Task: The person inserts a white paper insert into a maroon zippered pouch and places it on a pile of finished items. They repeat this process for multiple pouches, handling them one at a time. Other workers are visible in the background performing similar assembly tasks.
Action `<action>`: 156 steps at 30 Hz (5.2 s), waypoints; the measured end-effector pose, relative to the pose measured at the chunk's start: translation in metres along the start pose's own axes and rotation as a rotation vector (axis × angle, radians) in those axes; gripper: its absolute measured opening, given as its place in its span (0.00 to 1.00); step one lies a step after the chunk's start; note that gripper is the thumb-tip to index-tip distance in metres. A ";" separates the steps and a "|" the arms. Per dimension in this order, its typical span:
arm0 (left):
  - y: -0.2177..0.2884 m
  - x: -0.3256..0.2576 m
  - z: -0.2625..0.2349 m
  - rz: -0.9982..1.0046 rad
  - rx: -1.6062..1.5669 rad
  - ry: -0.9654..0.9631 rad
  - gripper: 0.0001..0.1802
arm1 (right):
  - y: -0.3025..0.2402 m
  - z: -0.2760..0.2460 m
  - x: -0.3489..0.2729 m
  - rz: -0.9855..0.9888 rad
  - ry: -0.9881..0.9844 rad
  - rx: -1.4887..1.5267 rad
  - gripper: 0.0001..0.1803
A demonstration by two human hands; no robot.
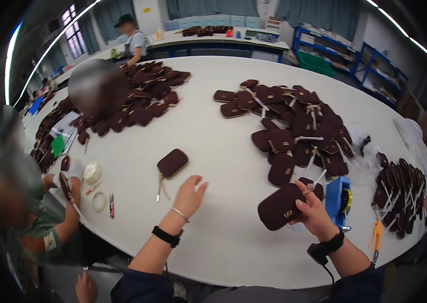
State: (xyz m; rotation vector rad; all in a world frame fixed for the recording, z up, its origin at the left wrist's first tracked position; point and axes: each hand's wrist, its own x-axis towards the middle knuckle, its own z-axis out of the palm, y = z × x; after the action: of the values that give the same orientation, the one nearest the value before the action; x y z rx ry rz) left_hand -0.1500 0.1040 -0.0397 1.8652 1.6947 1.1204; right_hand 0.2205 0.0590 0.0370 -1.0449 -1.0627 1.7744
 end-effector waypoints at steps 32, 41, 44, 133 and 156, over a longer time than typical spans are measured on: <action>-0.013 -0.026 -0.019 0.032 0.232 -0.340 0.12 | 0.035 -0.076 0.013 -0.266 0.304 -1.094 0.13; -0.024 -0.006 -0.014 0.619 0.794 -0.294 0.09 | 0.081 -0.063 0.003 -0.321 0.362 -1.355 0.17; -0.034 -0.003 -0.007 0.634 0.847 -0.293 0.08 | 0.090 -0.065 0.007 -0.371 0.398 -1.302 0.16; 0.175 -0.103 0.045 -0.322 -0.731 -0.626 0.08 | 0.047 -0.060 -0.080 0.218 0.067 0.167 0.12; 0.161 -0.082 0.043 -0.080 -0.542 -0.877 0.14 | 0.013 -0.039 -0.073 0.120 -0.075 -0.152 0.14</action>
State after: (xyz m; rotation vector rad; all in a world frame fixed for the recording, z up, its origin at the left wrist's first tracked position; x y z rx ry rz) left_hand -0.0093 0.0038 0.0274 1.5540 0.8475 0.5023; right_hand 0.2780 -0.0011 0.0308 -1.1628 -1.2187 1.8637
